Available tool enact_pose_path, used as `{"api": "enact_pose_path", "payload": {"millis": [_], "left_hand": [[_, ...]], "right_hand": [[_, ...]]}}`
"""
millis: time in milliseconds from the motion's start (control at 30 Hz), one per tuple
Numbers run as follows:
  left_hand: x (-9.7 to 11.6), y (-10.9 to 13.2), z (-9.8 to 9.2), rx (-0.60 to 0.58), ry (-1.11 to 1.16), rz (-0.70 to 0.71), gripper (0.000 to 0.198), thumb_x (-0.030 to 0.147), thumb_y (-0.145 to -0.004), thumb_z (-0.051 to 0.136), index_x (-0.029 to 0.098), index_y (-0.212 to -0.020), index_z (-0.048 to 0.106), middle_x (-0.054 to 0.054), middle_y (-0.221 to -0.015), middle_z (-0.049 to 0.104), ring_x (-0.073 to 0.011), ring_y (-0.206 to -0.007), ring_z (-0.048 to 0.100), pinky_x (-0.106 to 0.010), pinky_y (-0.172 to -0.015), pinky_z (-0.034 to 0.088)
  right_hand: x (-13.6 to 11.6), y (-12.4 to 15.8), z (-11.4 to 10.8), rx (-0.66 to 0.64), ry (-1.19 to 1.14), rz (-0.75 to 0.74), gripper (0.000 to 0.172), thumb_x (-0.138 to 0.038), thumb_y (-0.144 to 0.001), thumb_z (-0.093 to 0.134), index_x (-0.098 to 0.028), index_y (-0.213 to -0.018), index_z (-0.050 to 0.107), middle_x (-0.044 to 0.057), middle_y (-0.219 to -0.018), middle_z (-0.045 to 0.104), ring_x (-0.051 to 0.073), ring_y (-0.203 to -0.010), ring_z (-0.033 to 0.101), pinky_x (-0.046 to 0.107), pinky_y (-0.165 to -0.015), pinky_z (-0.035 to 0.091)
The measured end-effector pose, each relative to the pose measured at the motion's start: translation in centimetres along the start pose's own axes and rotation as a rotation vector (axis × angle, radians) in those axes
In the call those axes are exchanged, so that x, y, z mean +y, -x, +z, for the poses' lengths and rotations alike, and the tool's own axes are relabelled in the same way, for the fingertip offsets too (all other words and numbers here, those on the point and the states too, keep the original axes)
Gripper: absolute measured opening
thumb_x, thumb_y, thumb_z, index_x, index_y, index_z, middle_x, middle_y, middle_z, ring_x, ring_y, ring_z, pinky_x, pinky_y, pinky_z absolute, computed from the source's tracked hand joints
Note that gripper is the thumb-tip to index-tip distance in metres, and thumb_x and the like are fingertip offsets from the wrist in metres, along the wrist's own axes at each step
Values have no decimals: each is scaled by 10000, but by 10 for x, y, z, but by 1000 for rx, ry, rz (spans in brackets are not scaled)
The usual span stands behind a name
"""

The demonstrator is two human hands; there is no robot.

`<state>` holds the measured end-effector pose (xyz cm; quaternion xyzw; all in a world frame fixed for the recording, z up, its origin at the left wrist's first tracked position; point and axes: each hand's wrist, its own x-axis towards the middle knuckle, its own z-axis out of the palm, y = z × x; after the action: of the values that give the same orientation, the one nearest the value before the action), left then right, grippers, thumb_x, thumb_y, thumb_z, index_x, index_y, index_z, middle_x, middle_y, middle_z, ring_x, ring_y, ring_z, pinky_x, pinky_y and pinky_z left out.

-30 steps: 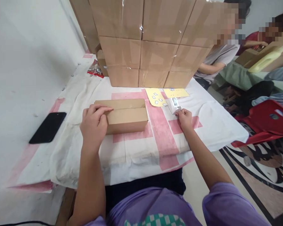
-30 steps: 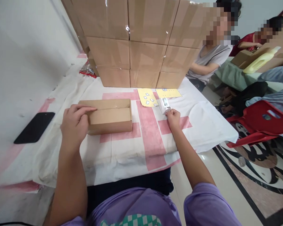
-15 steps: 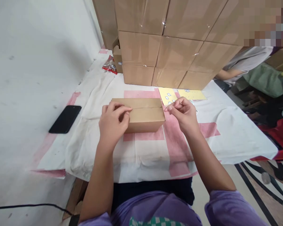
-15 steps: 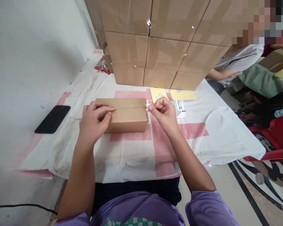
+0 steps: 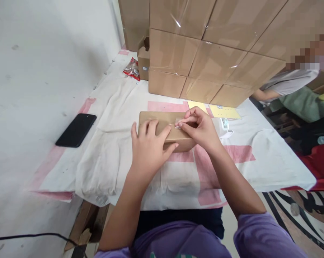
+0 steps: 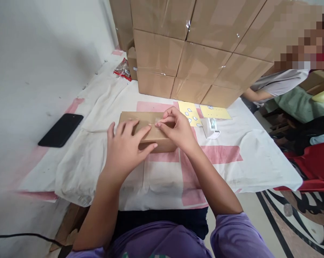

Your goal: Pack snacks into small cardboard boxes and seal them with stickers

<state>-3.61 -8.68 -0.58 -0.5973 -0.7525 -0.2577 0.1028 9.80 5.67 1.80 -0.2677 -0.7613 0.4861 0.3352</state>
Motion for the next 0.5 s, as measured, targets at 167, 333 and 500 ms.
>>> {"api": "enact_pose_path", "payload": {"millis": [167, 333, 500], "left_hand": [[12, 7, 9, 24, 50, 47, 554, 385, -894, 663, 343, -1430, 529, -95, -1605, 413, -335, -1430, 429, -643, -1213, 127], [17, 10, 15, 20, 79, 62, 448, 343, -938, 603, 332, -1384, 576, -91, -1573, 466, -296, -1446, 425, -617, -1207, 175], [20, 9, 17, 34, 104, 35, 425, 338, -923, 620, 324, -1347, 610, -76, -1567, 476, -325, -1406, 468, -617, -1187, 221]], "right_hand": [[0, -1, 2, 12, 50, -11, 308, -365, -811, 778, -266, -902, 501, -24, -784, 721, 221, -852, 736, 373, -815, 551], [0, -1, 4, 20, 78, -9, 301, -311, -805, 771, -270, -905, 489, -21, -783, 731, 229, -847, 735, 379, -810, 547], [4, -5, 4, 64, 178, -11, 337, -284, -783, 781, -271, -940, 483, -15, -814, 753, 221, -803, 717, 379, -799, 529]]}}
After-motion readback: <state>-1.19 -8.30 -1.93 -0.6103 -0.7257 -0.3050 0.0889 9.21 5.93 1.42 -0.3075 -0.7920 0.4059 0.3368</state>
